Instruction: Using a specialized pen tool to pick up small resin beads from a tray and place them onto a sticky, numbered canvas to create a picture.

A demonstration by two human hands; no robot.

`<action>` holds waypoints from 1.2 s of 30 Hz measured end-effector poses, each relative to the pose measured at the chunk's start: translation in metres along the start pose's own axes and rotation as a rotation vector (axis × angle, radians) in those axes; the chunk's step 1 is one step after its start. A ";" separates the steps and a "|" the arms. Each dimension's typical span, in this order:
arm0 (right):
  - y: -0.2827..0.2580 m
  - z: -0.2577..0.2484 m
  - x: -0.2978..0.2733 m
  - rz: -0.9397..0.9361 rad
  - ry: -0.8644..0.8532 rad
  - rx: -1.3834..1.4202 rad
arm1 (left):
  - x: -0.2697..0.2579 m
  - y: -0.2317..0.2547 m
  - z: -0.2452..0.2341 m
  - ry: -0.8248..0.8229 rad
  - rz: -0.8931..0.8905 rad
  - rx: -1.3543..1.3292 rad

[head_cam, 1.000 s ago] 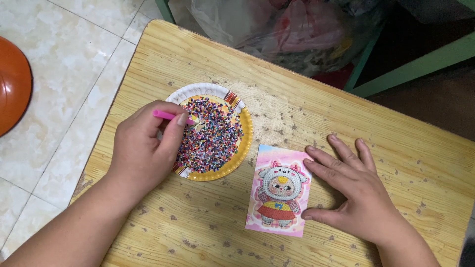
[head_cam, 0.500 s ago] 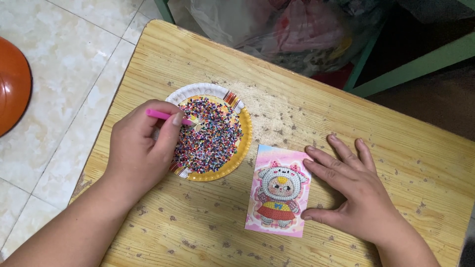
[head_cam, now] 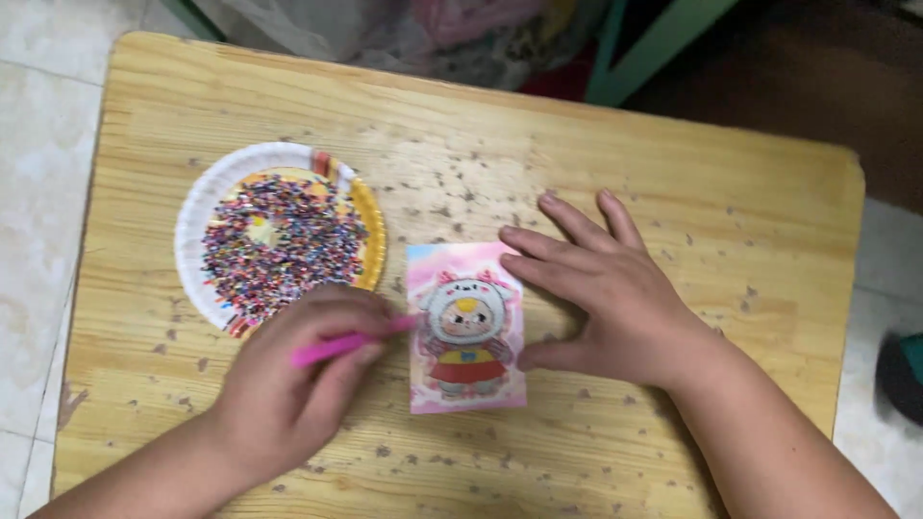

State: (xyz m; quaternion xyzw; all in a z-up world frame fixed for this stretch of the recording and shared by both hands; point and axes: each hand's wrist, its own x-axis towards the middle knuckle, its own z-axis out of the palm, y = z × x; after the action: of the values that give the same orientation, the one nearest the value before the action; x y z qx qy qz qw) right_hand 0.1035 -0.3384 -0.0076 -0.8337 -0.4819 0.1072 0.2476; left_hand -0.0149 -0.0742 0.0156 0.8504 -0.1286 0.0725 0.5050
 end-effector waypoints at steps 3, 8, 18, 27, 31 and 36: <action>-0.004 -0.004 0.001 0.024 -0.019 0.037 | 0.011 0.005 0.017 -0.102 0.075 -0.070; -0.001 -0.006 0.002 0.056 -0.079 0.033 | 0.016 0.001 0.035 -0.128 0.065 -0.047; 0.011 0.002 -0.005 -0.047 -0.014 0.001 | 0.013 -0.004 0.046 -0.137 0.026 0.007; 0.013 0.003 -0.005 -0.044 -0.030 -0.004 | 0.013 -0.005 0.046 -0.151 0.014 0.013; 0.014 0.004 -0.005 -0.065 -0.016 -0.018 | 0.014 -0.005 0.046 -0.145 0.020 0.015; 0.014 0.005 -0.005 -0.057 -0.001 -0.024 | 0.015 -0.005 0.046 -0.150 0.035 0.044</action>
State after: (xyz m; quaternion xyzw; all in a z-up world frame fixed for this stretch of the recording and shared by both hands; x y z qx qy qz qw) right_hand 0.1096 -0.3469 -0.0189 -0.8225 -0.5068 0.0947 0.2402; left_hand 0.0009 -0.1142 -0.0064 0.8619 -0.1793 0.0201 0.4739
